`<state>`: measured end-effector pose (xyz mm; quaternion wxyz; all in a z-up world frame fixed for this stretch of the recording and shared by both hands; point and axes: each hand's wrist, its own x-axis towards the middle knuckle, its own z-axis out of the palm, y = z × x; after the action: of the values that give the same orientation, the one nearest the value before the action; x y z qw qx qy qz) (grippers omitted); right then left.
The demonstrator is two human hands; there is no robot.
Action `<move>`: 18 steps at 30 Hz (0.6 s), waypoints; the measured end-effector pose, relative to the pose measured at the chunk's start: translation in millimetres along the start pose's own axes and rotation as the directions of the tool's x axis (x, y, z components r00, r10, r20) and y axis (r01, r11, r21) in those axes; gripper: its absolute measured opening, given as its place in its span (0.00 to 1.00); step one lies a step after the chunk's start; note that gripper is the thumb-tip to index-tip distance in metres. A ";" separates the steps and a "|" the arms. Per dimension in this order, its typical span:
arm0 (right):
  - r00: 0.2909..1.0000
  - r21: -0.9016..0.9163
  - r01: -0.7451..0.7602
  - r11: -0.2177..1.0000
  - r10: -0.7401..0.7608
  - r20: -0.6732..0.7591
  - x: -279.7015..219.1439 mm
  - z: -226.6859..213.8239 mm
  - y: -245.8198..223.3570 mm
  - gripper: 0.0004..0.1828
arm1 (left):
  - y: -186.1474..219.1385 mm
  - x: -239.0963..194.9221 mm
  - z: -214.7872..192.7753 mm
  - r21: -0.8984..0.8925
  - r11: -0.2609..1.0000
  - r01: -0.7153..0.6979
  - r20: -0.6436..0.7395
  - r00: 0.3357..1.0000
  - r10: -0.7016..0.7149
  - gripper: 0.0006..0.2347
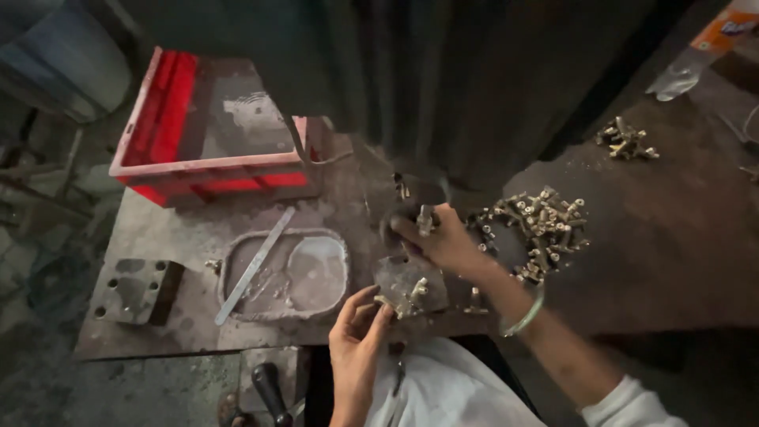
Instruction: The person drills brass fittings one at a time on a bench drill press, holding each fitting in a jig under the spinning bit, then dips the drilled fitting into a red crate of water and places it on the table with the finished parts. They repeat this cycle continuously across the workbench.
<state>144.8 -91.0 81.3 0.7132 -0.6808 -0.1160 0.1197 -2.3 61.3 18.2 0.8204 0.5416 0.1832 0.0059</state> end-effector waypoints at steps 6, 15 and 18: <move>1.000 -0.023 -0.029 0.999 0.030 0.010 -2.3 6.0 6.8 0.16 | 1.2 2.6 5.2 0.013 1.000 -0.008 -0.001 1.000 0.008 0.16; 0.983 0.139 0.076 0.987 -0.051 -0.175 -8.4 23.6 25.1 0.14 | -27.7 1.4 -8.2 -0.079 0.996 0.036 -0.032 0.999 -0.038 0.18; 0.981 0.117 0.055 0.992 -0.032 -0.194 -10.2 28.3 20.4 0.14 | -36.4 6.5 -13.5 -0.086 0.996 -0.012 -0.032 0.999 0.010 0.17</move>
<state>125.6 -66.8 62.3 0.7637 -0.6417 -0.0543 0.0449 -7.2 59.6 -20.8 0.8399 0.5067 0.1927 0.0267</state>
